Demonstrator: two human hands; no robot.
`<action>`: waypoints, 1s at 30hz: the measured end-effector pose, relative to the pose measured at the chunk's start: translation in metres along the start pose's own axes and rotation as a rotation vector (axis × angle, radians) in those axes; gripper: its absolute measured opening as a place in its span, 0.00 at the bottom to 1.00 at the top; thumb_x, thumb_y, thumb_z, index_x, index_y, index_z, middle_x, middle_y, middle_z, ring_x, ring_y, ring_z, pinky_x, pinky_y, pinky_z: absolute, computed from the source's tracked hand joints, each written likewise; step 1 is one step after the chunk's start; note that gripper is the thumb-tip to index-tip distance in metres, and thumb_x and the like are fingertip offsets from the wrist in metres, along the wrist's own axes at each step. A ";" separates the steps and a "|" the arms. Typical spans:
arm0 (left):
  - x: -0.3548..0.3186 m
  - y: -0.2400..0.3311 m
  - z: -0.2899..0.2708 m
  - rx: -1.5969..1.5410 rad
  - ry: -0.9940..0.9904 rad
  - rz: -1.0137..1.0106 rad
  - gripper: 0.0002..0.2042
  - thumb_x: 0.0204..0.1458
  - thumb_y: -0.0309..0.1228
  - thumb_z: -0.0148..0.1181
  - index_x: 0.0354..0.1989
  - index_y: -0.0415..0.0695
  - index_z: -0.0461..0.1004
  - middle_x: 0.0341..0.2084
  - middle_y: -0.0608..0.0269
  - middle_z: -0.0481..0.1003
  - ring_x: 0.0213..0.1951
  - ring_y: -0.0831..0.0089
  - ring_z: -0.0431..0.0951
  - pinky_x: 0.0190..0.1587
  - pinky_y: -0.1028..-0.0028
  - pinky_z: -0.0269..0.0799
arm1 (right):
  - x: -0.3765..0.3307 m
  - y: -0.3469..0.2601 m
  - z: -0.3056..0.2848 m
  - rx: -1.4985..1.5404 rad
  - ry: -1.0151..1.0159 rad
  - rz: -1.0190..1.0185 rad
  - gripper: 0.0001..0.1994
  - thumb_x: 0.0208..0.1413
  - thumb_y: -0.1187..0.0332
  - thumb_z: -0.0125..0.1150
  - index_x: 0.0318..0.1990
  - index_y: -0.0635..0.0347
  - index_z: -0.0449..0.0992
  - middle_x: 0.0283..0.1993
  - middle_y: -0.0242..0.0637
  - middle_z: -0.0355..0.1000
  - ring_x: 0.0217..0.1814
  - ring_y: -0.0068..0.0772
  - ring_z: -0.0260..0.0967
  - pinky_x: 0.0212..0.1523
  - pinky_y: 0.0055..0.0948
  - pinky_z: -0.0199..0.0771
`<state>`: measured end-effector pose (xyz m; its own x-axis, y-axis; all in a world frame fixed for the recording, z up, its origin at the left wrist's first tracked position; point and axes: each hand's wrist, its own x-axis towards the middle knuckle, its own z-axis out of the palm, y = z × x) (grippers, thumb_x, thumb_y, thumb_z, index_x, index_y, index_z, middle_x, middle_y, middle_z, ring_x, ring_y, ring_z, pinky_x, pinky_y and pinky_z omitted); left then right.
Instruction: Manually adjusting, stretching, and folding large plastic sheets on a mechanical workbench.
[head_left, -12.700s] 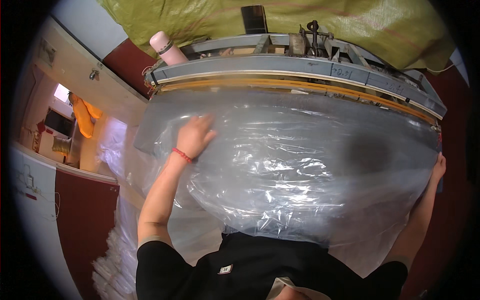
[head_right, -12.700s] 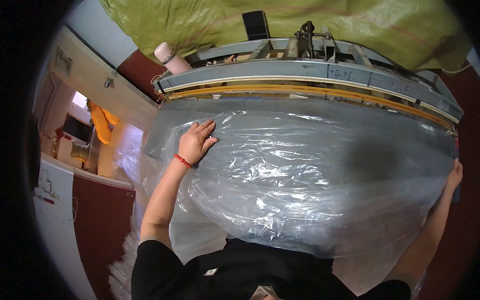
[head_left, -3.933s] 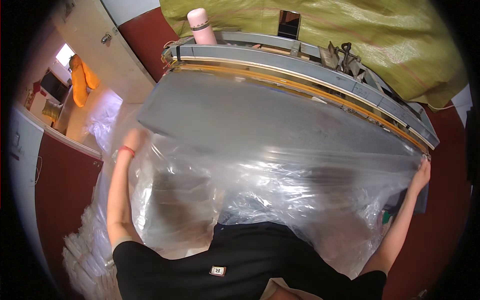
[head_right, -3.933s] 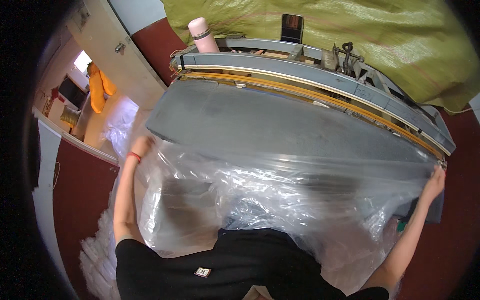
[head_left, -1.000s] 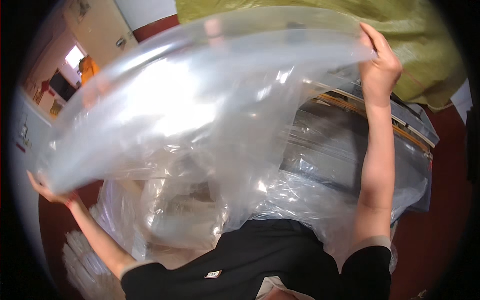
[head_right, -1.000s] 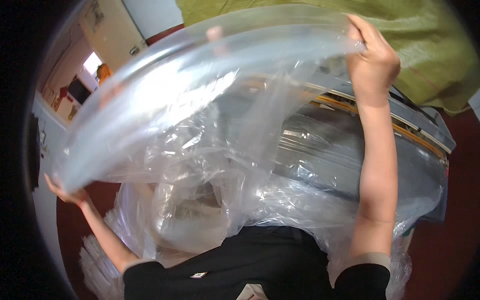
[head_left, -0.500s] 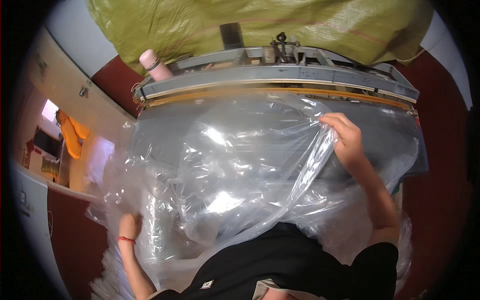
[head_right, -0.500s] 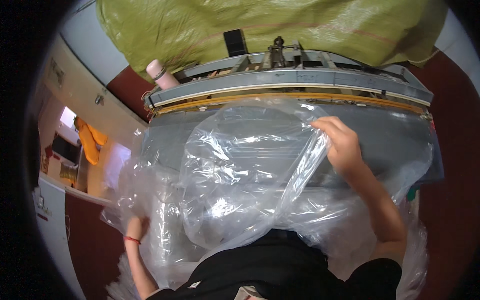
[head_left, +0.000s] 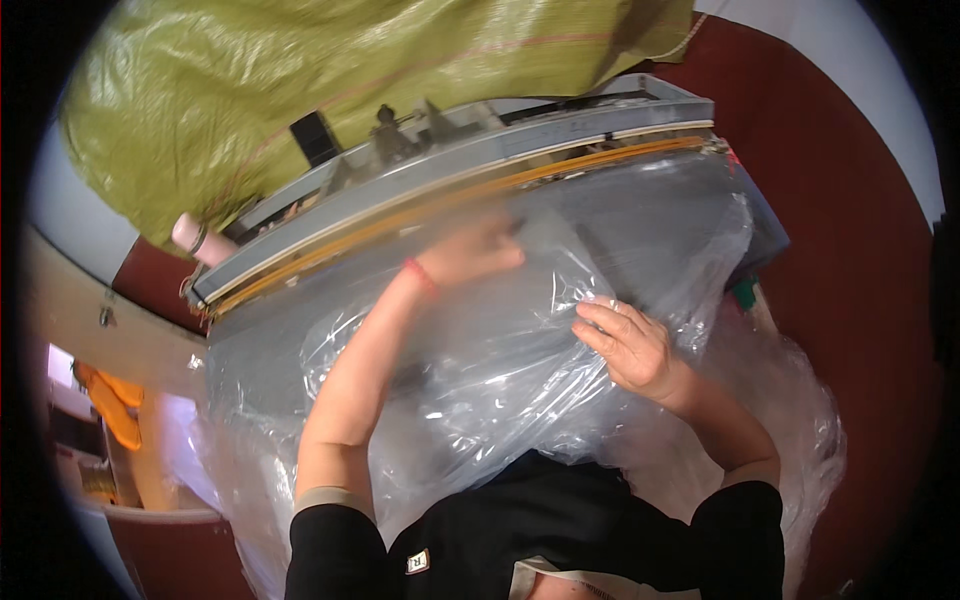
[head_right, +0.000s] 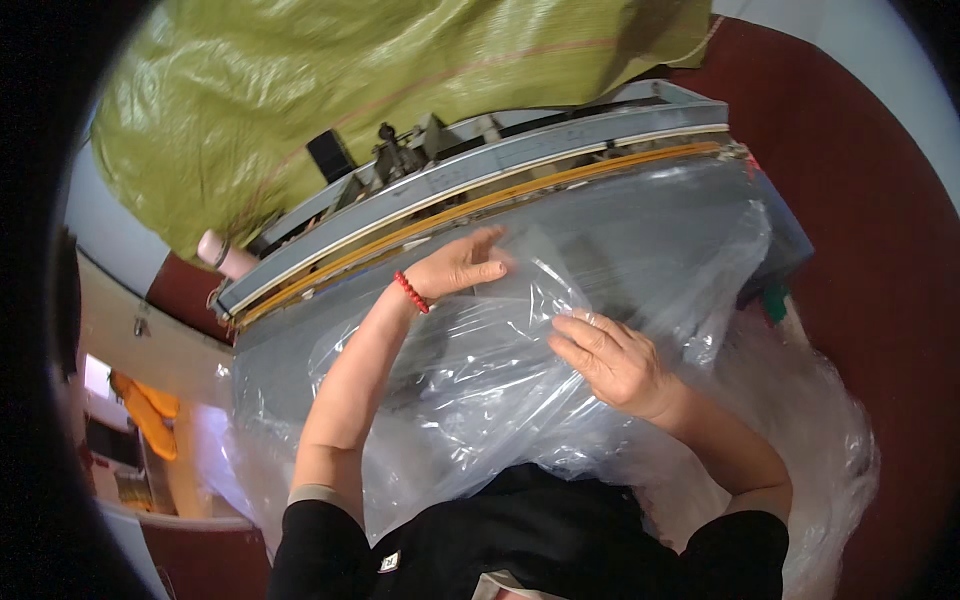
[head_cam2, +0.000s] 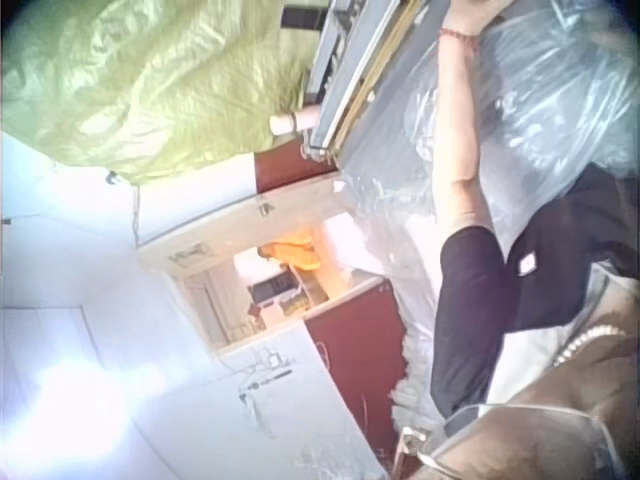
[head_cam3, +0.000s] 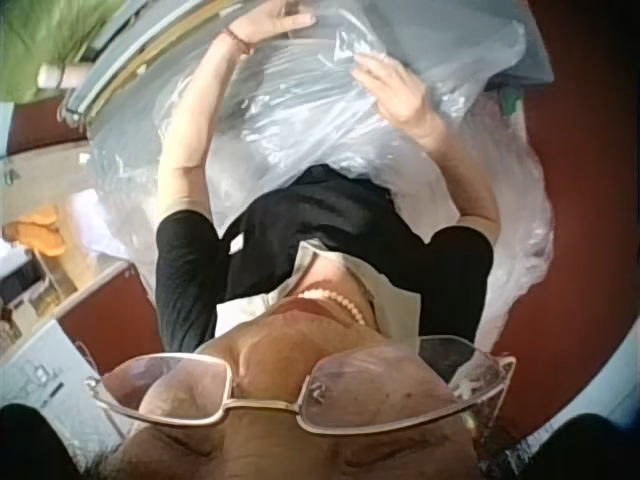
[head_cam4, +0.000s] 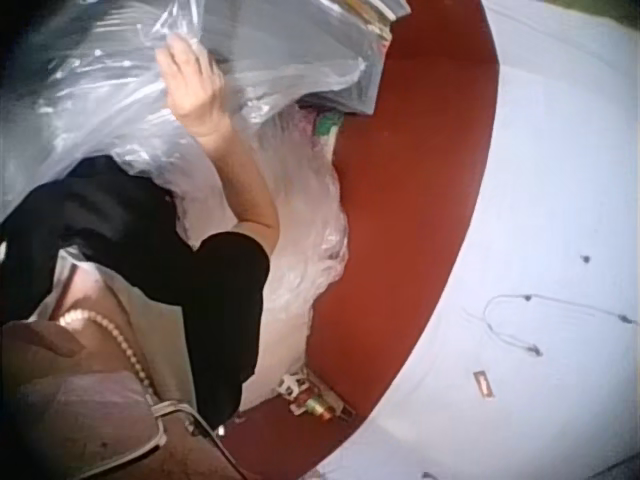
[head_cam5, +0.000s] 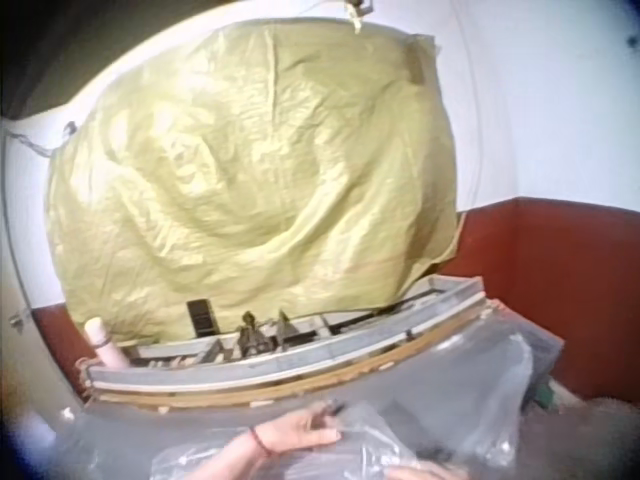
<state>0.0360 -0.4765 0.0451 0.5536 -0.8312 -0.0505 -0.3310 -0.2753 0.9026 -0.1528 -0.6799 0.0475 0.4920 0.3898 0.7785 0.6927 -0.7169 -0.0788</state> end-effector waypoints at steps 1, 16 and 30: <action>0.007 -0.001 0.004 0.003 -0.016 0.015 0.27 0.46 0.40 0.58 0.51 0.38 0.60 0.41 0.56 0.69 0.43 0.70 0.69 0.45 0.73 0.64 | -0.005 0.001 -0.004 -0.010 -0.008 -0.005 0.15 0.33 0.82 0.52 0.35 0.65 0.72 0.40 0.40 0.67 0.39 0.38 0.68 0.35 0.28 0.71; 0.006 0.048 0.065 -0.545 0.427 -0.148 0.08 0.49 0.35 0.55 0.25 0.43 0.70 0.14 0.78 0.64 0.14 0.90 0.56 0.17 0.87 0.51 | 0.020 0.014 0.027 0.372 -0.022 0.537 0.37 0.34 0.52 0.67 0.48 0.72 0.61 0.48 0.52 0.63 0.50 0.47 0.62 0.46 0.33 0.63; -0.030 0.015 0.024 -0.388 0.388 -0.255 0.07 0.47 0.34 0.57 0.27 0.44 0.73 0.19 0.75 0.70 0.19 0.89 0.61 0.20 0.87 0.53 | -0.002 0.083 0.005 0.913 0.203 1.205 0.10 0.55 0.67 0.47 0.35 0.63 0.72 0.24 0.30 0.69 0.25 0.18 0.65 0.25 0.17 0.61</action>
<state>-0.0039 -0.4675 0.0504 0.8412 -0.5054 -0.1923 0.1117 -0.1856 0.9763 -0.0940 -0.7374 0.0360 0.9578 -0.2852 0.0354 0.0609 0.0809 -0.9949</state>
